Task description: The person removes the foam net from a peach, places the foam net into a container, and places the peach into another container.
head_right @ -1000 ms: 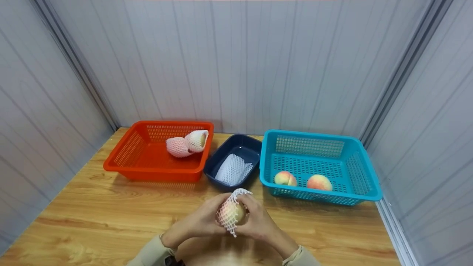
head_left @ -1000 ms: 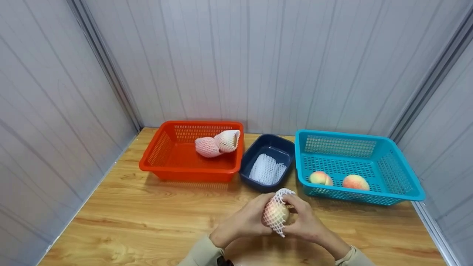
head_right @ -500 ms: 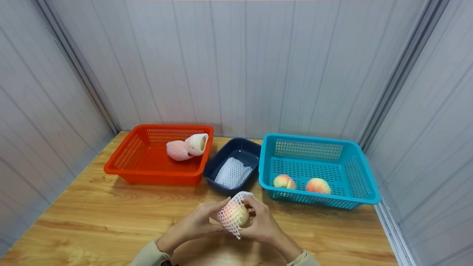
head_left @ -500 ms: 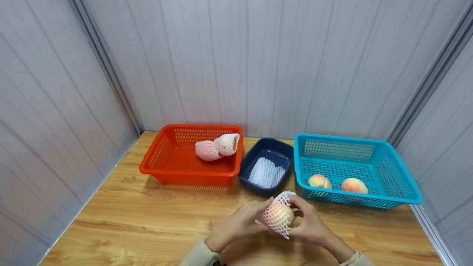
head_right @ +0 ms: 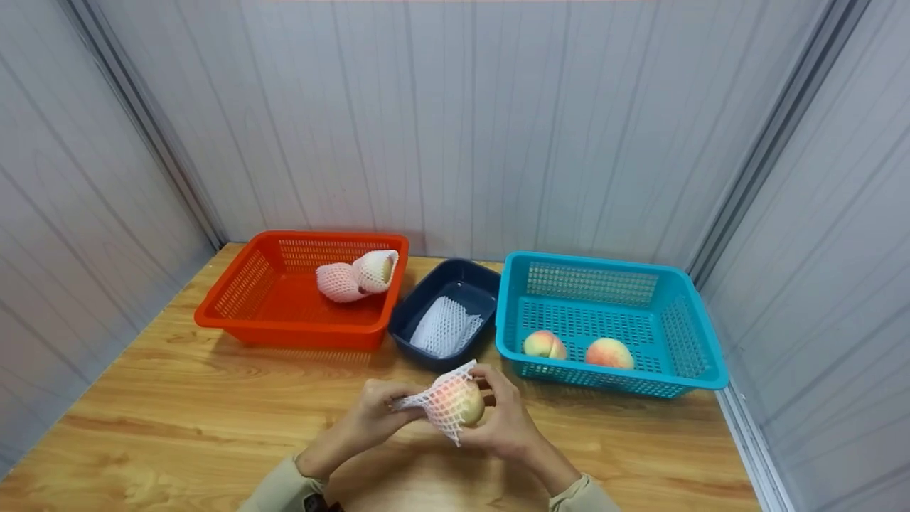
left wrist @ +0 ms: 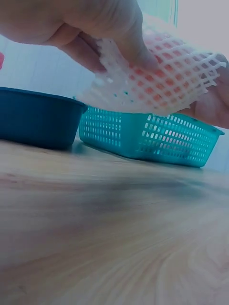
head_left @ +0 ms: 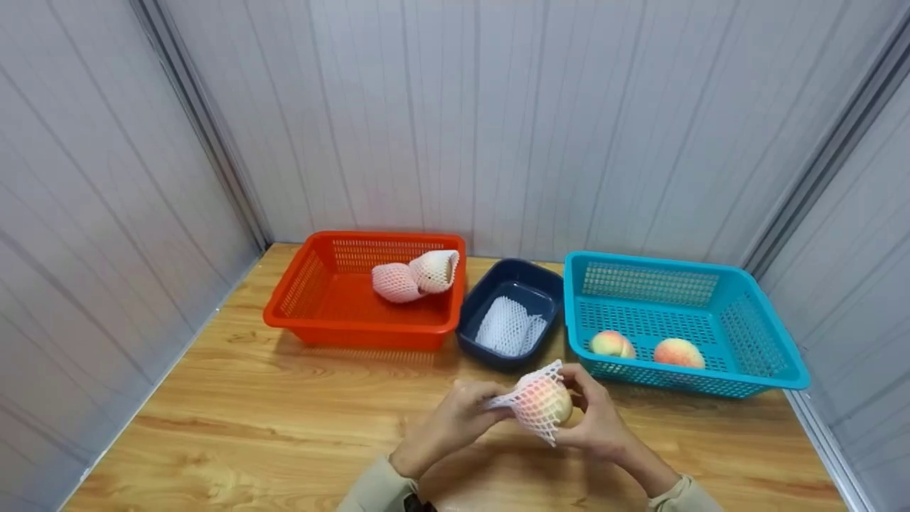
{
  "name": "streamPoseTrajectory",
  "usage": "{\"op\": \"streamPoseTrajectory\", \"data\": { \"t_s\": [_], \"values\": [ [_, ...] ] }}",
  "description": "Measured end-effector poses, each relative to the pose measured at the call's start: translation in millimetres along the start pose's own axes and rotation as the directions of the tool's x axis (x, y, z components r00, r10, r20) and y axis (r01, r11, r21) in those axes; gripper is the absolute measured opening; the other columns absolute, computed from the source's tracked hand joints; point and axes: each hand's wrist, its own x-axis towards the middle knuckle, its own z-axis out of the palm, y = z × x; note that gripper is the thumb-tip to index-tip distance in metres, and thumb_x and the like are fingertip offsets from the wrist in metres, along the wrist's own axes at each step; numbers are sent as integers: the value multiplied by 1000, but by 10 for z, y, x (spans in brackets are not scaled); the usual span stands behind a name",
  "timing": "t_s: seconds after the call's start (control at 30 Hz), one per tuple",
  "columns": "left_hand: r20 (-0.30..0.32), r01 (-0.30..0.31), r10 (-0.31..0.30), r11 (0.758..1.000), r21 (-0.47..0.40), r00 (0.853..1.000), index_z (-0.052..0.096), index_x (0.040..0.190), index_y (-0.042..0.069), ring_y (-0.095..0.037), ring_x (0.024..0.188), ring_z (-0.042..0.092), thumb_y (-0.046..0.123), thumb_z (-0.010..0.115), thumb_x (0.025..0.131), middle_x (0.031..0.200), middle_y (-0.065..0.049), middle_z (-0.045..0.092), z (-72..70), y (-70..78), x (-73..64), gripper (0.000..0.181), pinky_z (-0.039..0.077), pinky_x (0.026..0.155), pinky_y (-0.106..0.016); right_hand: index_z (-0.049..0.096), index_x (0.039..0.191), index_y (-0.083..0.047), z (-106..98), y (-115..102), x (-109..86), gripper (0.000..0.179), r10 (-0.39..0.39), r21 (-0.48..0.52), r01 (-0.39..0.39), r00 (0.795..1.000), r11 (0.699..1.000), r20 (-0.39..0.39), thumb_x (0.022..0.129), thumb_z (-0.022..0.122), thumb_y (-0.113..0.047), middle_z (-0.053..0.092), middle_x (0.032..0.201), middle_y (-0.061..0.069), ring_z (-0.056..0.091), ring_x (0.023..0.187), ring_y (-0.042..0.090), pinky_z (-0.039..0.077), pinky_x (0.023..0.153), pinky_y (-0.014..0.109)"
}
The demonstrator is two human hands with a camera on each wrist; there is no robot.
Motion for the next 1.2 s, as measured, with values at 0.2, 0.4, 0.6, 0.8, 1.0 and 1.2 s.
{"op": "streamPoseTrajectory", "data": {
  "t_s": [0.2,0.4,0.6,0.8,1.0,1.2],
  "values": [
    [-123,-36,32,999,-31,992,73,90,7,-10,77,65,1,77,80,85,-2,70,15,-8,61,12,52,71,-20,49,124,-7,-26,4,34,76,-25,87,28,999,996,-35,59,88,-5,54,117,14,57,104,32,52,84,36],
    [-181,-65,60,998,-25,982,72,85,3,-14,72,65,-13,76,72,80,-7,69,-29,127,104,20,52,69,-20,50,123,-3,-15,-8,18,71,-43,110,49,997,993,-58,60,84,1,55,115,15,59,100,28,54,80,35],
    [-190,1,2,1000,19,982,70,88,13,-3,72,61,7,79,81,82,6,69,-4,-13,-5,13,50,64,-17,50,121,1,-39,-47,-28,69,-21,102,30,996,994,-92,59,81,6,53,115,16,59,98,27,54,77,34],
    [-247,-34,46,998,50,968,70,79,9,-9,66,62,0,84,71,74,2,68,-44,13,22,19,49,61,-17,51,121,2,-111,16,-57,69,-97,96,108,990,990,-107,60,83,8,54,117,17,60,98,25,54,77,32],
    [-275,-112,121,993,46,954,69,79,4,-10,66,62,-7,82,69,73,-2,66,-165,185,119,20,49,62,-17,52,120,2,-173,24,-116,68,-91,81,102,988,991,-125,60,83,10,55,116,17,60,99,25,54,76,33],
    [-324,-148,150,989,30,934,69,79,1,-13,66,62,-13,79,68,74,-5,66,-207,156,135,20,52,63,-21,51,121,1,-218,45,-157,67,-42,66,51,990,997,-137,62,82,10,56,118,16,60,100,24,54,76,33]
  ]
}}
